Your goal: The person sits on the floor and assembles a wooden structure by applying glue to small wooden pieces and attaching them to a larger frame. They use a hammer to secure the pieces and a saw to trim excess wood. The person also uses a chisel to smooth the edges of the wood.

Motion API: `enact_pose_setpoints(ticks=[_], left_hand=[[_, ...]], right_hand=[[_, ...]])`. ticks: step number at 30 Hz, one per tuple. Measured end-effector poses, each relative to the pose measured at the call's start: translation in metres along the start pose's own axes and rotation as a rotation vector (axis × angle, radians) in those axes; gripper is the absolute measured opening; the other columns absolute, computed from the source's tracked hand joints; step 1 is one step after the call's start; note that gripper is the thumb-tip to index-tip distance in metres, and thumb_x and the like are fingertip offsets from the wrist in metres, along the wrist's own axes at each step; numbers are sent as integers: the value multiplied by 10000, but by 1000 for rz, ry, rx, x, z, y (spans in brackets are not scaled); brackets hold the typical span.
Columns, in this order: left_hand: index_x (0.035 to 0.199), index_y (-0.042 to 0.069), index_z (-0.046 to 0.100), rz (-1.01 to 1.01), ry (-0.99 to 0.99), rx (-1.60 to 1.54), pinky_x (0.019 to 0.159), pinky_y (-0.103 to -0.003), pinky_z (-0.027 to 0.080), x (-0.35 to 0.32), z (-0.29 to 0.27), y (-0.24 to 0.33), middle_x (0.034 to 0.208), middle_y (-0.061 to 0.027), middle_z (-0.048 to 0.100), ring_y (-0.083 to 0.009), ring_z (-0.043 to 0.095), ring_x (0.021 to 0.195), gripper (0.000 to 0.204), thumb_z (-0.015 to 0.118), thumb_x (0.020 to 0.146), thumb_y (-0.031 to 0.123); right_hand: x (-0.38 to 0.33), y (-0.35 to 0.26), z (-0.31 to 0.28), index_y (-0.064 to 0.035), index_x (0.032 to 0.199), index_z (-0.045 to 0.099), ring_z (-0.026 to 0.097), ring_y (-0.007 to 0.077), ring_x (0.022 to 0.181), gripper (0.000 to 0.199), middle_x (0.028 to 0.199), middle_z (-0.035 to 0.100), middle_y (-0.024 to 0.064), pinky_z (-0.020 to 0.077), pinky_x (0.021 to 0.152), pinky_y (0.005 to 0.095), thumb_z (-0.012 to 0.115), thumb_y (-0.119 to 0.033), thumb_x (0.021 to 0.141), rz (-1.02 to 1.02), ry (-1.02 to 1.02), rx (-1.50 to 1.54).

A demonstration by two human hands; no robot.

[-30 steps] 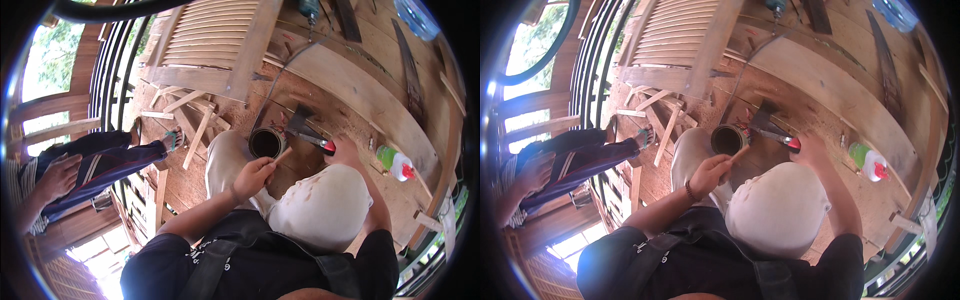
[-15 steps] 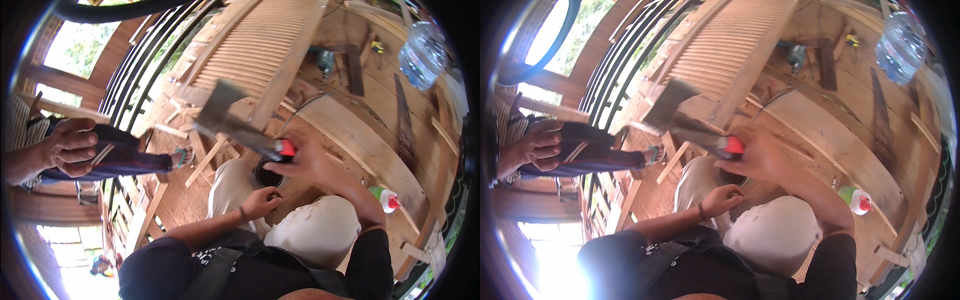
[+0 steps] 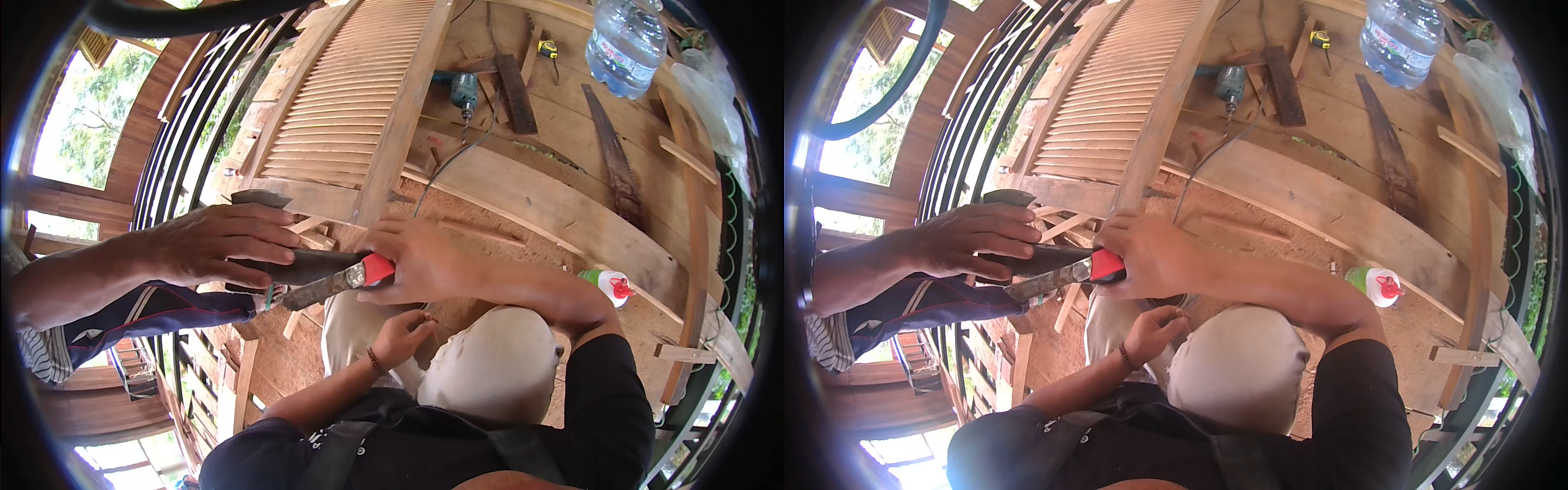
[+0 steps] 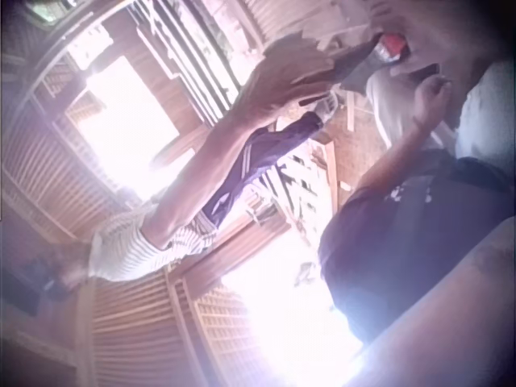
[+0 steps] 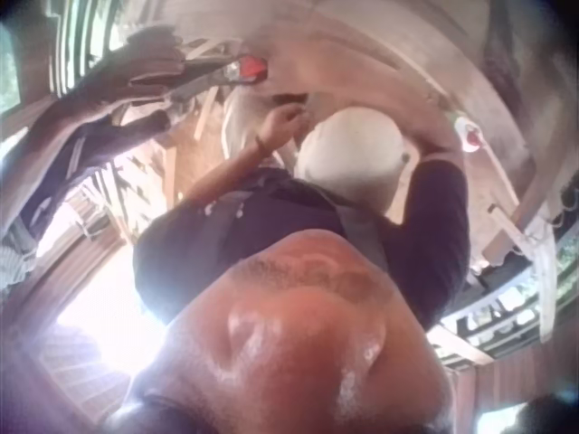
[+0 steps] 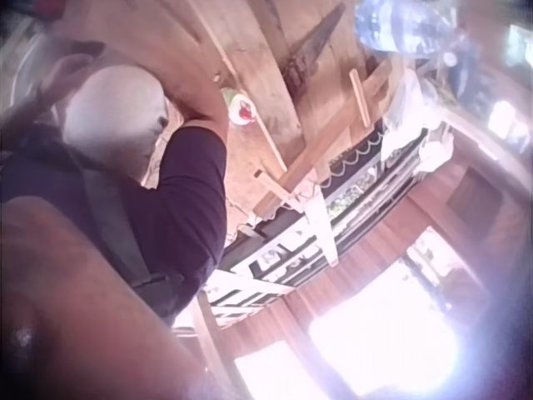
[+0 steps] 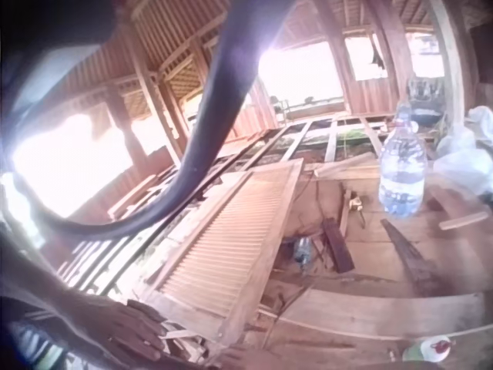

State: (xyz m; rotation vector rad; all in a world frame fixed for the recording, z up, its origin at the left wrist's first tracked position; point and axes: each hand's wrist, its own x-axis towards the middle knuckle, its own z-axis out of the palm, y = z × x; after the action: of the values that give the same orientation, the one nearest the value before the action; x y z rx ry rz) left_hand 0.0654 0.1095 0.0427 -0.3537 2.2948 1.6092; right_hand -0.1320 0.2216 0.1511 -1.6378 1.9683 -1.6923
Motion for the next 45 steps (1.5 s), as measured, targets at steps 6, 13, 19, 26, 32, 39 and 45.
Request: enact_pose_setpoints(ticks=[6, 13, 19, 26, 32, 39, 45], left_hand=[[1102, 39, 652, -104, 11, -252, 734, -301, 560, 15, -6, 5, 947, -82, 718, -160, 692, 814, 217, 567, 1036, 227], [1283, 63, 509, -288, -84, -892, 727, -333, 592, 41, -22, 66, 992, -107, 681, -193, 700, 864, 265, 460, 1087, 234], [1353, -31, 526, -225, -299, -741, 884, -328, 551, 58, -20, 122, 1090, -104, 665, -187, 666, 968, 341, 466, 1067, 145], [1355, -74, 527, -332, -388, -697, 815, -291, 535, 74, -9, 141, 1042, -108, 665, -172, 663, 904, 371, 492, 1063, 153], [1309, -91, 563, -364, -308, -760, 697, -274, 498, 71, -11, 144, 989, -86, 656, -158, 640, 810, 347, 493, 1058, 139], [1354, -99, 538, -197, -226, -478, 913, -300, 506, 58, -6, 146, 1138, -131, 674, -165, 646, 1033, 368, 477, 1054, 105], [1420, -94, 487, -171, -285, -377, 1047, -322, 462, 51, -3, 159, 1322, -167, 636, -201, 611, 1208, 400, 437, 1062, 79]], right_hand=[[17, 1, 10, -45, 930, 664, 649, 323, 942, 468, 934, 651, 119, 542, 804, 431, 861, -375, 663, -121, 97, -46], [-9, 15, -46, -31, 936, 650, 587, 159, 751, 324, 846, 604, 65, 470, 639, 326, 833, -277, 833, 295, 250, 31], [-103, 20, -53, -2, 1008, 693, 646, 111, 822, 232, 913, 707, 46, 518, 755, 290, 752, -211, 927, 833, 262, 686], [-126, 26, -54, 4, 1074, 681, 647, 112, 854, 260, 891, 684, 17, 521, 789, 285, 760, -193, 924, 886, 500, 928], [-145, 38, -54, -29, 996, 623, 574, 182, 676, 194, 807, 602, 18, 465, 604, 355, 750, -121, 881, 764, 455, 469], [-182, 6, -72, -72, 902, 619, 648, 361, 766, 310, 817, 642, 123, 514, 673, 453, 780, -228, 687, 624, 30, -472], [-181, 3, -76, -85, 905, 637, 668, 337, 760, 304, 811, 659, 102, 528, 670, 438, 766, -259, 692, 536, 19, -499]])
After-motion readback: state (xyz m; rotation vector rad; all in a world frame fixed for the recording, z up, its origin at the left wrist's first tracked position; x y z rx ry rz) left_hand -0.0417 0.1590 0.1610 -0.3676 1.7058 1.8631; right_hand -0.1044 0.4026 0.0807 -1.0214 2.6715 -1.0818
